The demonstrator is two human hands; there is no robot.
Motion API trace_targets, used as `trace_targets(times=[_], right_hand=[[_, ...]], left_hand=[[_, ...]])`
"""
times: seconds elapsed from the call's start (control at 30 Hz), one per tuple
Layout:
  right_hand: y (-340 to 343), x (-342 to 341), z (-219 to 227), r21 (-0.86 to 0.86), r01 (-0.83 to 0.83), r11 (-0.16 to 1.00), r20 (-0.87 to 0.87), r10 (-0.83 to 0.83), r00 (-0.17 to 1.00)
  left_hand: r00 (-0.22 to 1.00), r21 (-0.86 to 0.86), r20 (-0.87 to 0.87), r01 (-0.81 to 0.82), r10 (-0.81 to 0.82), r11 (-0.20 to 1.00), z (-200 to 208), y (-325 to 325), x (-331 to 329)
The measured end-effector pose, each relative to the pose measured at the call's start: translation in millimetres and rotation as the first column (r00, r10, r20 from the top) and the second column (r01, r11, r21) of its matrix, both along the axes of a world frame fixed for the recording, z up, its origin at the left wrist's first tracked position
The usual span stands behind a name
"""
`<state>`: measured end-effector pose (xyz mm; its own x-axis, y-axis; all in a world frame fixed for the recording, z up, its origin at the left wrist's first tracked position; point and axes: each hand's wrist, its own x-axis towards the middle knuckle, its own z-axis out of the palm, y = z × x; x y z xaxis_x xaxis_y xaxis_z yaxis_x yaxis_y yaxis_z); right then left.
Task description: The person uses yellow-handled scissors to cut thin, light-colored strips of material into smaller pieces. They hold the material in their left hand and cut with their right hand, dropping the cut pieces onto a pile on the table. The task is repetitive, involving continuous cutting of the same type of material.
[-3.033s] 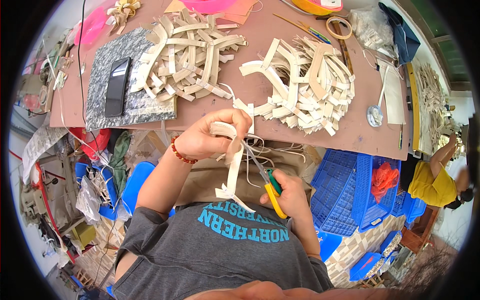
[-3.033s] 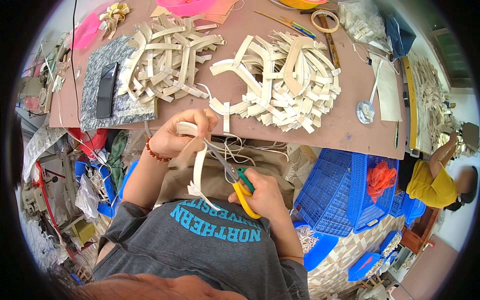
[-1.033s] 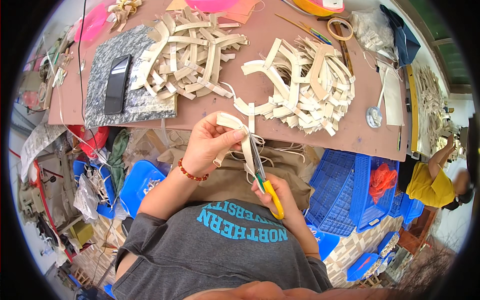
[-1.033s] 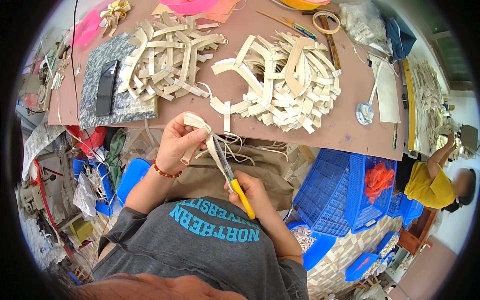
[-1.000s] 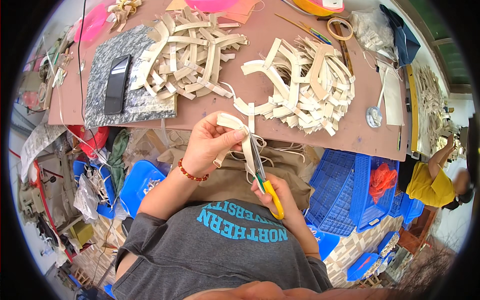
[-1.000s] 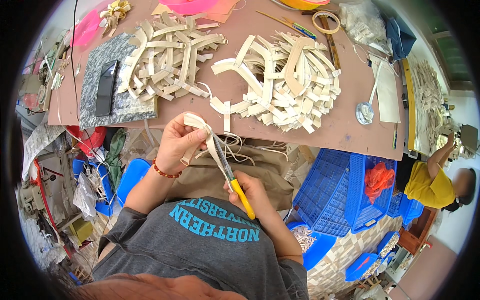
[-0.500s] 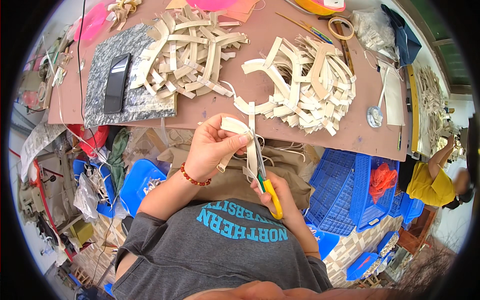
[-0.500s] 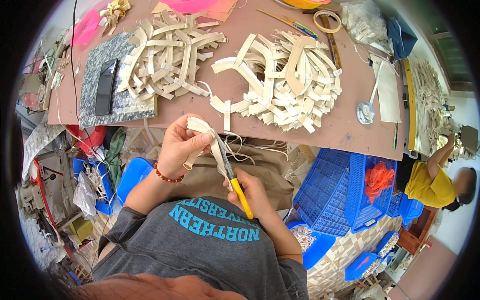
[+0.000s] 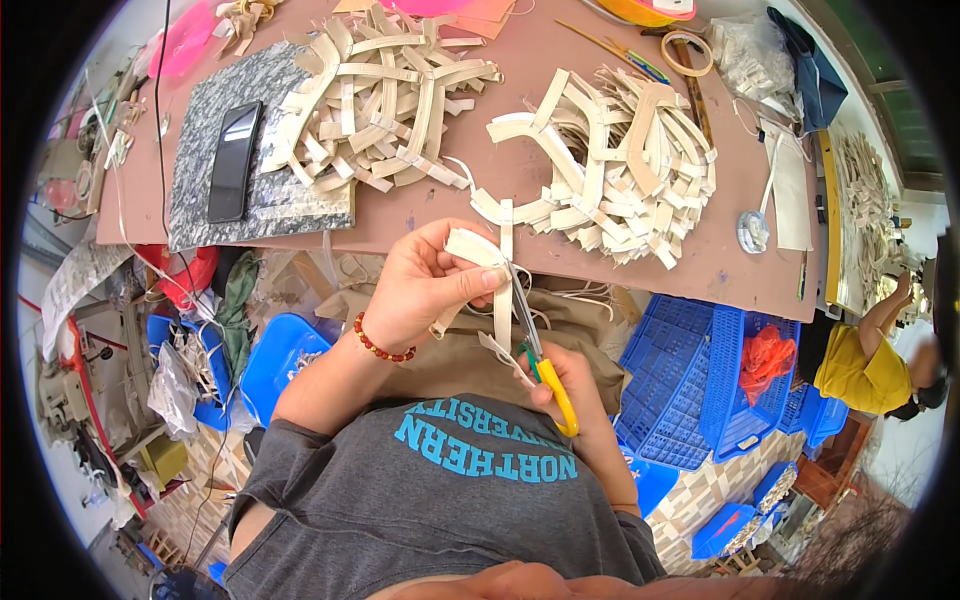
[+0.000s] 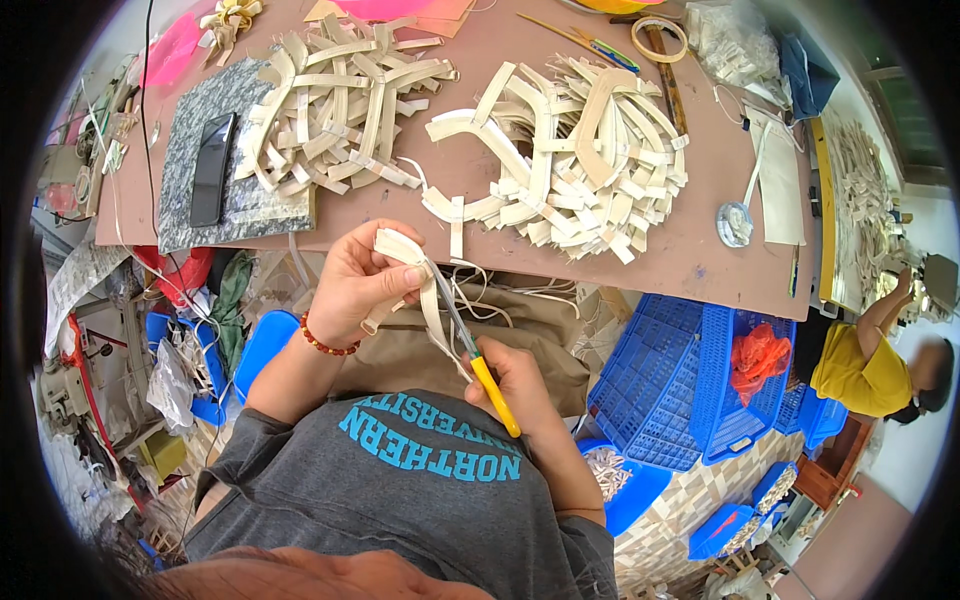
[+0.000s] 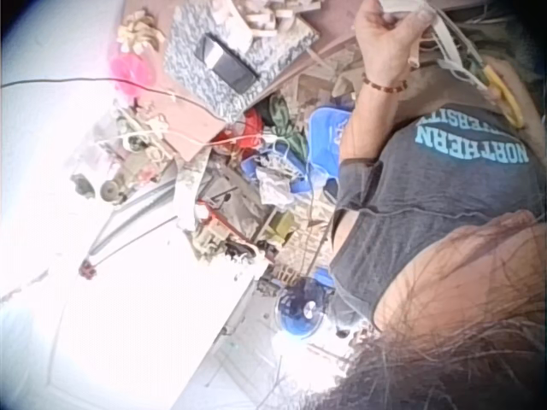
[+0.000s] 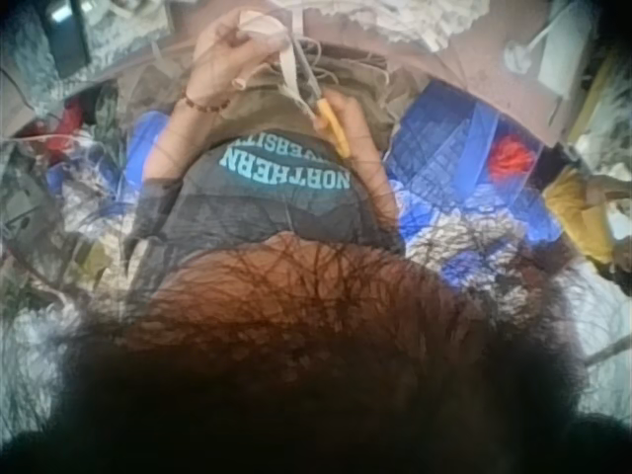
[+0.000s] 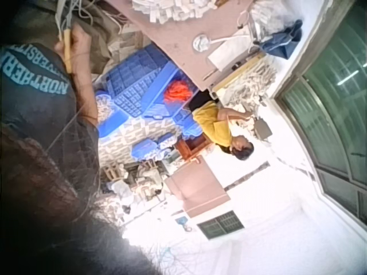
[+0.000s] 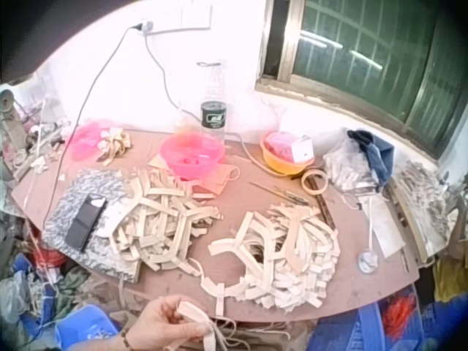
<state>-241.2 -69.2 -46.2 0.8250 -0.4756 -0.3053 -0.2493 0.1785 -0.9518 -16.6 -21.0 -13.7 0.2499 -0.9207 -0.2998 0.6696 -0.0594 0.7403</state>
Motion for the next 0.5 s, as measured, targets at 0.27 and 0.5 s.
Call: trace_targets(times=[0.27, 0.5], right_hand=[[-10, -6, 15, 0.279, 0.053, 0.959, -0.169, -0.006, 0.986], [-10, -6, 22, 0.210, 0.068, 0.975, -0.219, -0.021, 0.976]], left_hand=[[0.979, 0.062, 0.110, 0.164, -0.170, 0.984, 9, 0, 13], [0.950, 0.063, 0.175, 0.250, -0.257, 0.966, 9, -1, 20]])
